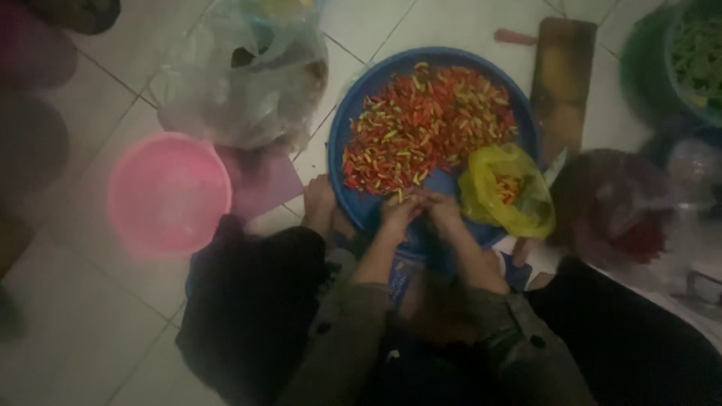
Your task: The person sits on the floor in front of a large blue basin filled with cut red chilies. They pick up chili pieces by hand, pinch off and discard the stem ends, and drop the trimmed pieces into a yellow plastic bag set in the basin, repeating this continuously.
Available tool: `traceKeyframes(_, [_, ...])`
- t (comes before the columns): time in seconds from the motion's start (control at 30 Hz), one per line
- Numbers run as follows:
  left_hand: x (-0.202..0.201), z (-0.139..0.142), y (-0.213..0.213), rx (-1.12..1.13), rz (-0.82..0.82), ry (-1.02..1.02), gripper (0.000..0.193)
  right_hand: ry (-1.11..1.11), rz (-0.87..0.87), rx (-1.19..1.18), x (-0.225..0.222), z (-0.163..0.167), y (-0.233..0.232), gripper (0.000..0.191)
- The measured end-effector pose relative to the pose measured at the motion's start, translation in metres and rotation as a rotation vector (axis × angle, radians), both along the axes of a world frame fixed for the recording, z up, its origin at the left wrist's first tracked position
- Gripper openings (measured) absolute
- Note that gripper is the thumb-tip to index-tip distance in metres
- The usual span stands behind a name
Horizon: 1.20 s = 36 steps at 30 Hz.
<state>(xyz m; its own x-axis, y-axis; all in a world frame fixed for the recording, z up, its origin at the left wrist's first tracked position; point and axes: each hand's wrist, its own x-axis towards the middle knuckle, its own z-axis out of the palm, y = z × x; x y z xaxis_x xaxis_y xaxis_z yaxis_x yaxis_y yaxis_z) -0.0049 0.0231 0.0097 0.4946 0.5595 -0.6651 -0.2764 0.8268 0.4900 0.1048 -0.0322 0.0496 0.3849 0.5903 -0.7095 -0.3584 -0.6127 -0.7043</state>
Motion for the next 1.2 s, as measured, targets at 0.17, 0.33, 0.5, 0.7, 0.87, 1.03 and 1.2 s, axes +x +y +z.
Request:
traceKeyframes(0.17, [0.020, 0.005, -0.014, 0.165, -0.134, 0.209, 0.022, -0.139, -0.185, 0.327, 0.007, 0.010, -0.016, 0.033])
traceKeyframes(0.33, [0.026, 0.012, -0.022, 0.234, -0.278, 0.176, 0.019, -0.107, -0.142, 0.296, 0.026, 0.020, -0.037, 0.041])
traceKeyframes(0.5, [0.028, 0.018, -0.008, -0.172, -0.472, -0.270, 0.019, 0.373, -0.232, 0.446, 0.049, 0.026, -0.066, 0.039])
traceKeyframes(0.7, [0.086, 0.038, -0.009, -0.029, -0.339, -0.003, 0.018, -0.827, 0.514, 0.052, 0.026, 0.011, -0.081, 0.034])
traceKeyframes(0.87, [0.144, 0.066, -0.030, 0.121, -0.534, -0.096, 0.026, -0.997, 0.496, 0.219, -0.008, 0.004, -0.079, 0.034])
traceKeyframes(1.03, [0.155, 0.074, -0.028, -0.087, -0.464, -0.201, 0.036, -1.035, 0.474, 0.330, -0.015, 0.001, -0.082, 0.035])
traceKeyframes(1.2, [0.112, 0.054, 0.001, 0.035, -0.137, -0.295, 0.040, -1.066, 0.529, 0.143, -0.004, -0.007, -0.076, 0.036])
